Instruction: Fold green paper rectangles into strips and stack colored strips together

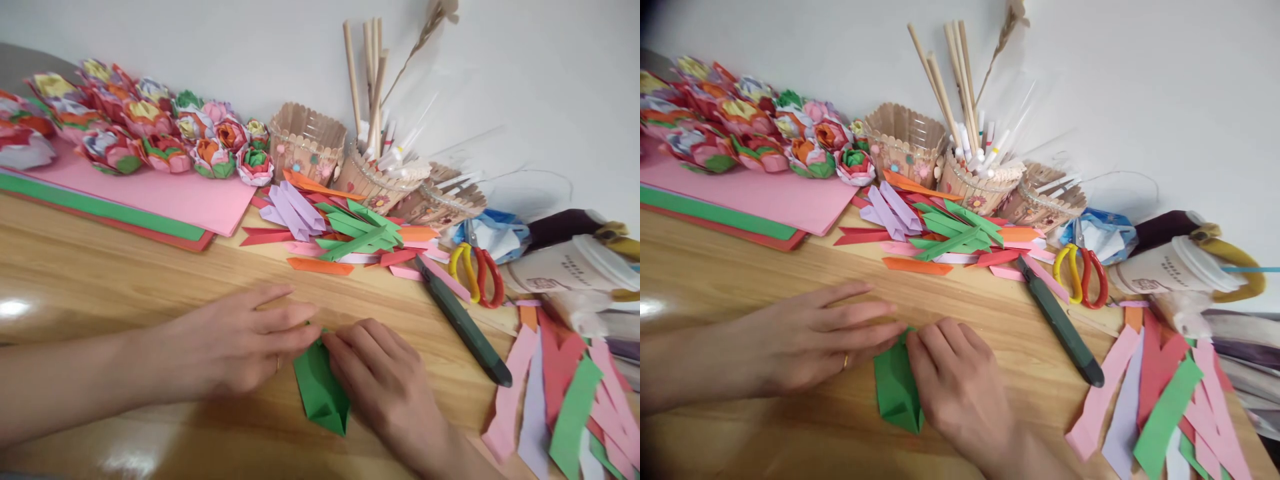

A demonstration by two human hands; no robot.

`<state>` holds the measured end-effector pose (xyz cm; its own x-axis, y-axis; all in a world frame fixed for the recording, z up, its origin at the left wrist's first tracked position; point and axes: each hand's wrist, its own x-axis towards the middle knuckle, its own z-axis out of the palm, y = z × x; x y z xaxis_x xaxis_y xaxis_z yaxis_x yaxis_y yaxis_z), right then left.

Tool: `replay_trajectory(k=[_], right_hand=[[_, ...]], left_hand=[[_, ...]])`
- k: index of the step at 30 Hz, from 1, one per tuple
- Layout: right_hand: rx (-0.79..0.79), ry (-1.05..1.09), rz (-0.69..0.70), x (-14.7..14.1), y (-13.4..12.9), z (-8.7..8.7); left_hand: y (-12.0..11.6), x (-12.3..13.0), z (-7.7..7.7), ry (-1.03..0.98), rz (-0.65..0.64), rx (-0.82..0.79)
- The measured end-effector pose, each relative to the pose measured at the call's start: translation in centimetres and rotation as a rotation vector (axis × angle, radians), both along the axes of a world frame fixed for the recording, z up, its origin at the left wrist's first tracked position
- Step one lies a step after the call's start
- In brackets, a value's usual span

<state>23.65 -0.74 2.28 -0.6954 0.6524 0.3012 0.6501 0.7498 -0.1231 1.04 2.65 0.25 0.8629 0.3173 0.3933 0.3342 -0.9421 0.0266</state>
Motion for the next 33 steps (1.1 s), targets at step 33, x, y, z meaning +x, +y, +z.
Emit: replay_trajectory(k=[33], right_hand=[[0.014, 0.106, -0.114, 4.1, 0.5, 1.9]], left_hand=[[-0.7, -0.2, 0.6, -0.010, 0.167, 0.299]])
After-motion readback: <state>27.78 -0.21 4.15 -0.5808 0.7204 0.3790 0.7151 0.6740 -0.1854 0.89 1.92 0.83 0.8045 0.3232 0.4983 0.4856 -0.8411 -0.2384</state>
